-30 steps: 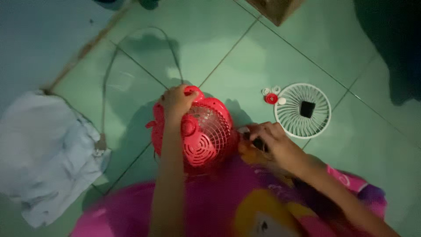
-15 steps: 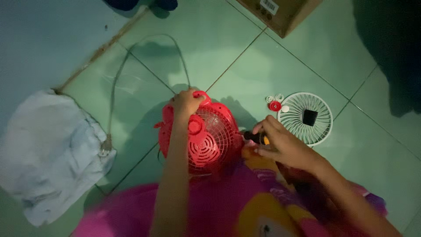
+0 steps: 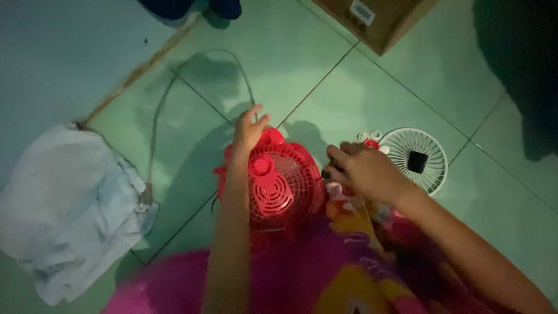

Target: The person uses a screwdriver to remove screws from the back and sides of a pink electric fan. They remove the rear grille and set it aside, then continue to unscrew and remove additional components from the fan housing.

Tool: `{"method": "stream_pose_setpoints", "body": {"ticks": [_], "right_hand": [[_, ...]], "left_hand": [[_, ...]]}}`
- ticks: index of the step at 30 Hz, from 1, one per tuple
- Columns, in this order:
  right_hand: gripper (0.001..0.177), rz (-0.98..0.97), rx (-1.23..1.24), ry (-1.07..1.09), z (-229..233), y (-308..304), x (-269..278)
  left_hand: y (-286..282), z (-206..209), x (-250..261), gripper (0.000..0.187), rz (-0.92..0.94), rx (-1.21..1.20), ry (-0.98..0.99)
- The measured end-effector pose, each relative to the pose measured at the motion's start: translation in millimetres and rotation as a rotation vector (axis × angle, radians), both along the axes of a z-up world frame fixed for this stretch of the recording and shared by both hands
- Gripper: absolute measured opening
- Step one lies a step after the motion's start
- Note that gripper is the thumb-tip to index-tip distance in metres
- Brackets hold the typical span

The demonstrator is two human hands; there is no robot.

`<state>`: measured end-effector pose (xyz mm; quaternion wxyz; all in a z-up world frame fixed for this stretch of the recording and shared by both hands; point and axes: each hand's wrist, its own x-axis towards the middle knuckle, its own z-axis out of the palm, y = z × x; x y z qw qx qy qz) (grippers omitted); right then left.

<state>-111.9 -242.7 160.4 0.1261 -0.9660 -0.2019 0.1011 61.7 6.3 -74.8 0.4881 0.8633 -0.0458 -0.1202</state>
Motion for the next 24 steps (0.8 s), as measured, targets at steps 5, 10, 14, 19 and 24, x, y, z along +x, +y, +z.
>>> {"method": "stream_pose_setpoints", "body": {"ticks": [5,10,14,19,24], "right_hand": [[0.038,0.016,0.188,0.337,2,-5,7],[0.045,-0.188,-0.081,0.254,-4,7,5],[0.041,-0.08,-0.265,0.097,-19,9,0],[0.05,0.291,0.134,-0.178,-25,-6,10],[0.047,-0.159,0.005,0.217,-5,8,13]], "left_hand": [[13,80,-95,0.058,0.142,0.127,-0.166],[-9,129,-196,0.068,0.044,0.302,-0.431],[-21,122,-206,0.082,0.013,0.46,-0.567],[-21,110,-204,0.073,0.016,0.576,-0.654],[-23,111,-201,0.064,-0.075,0.629,-0.486]]}}
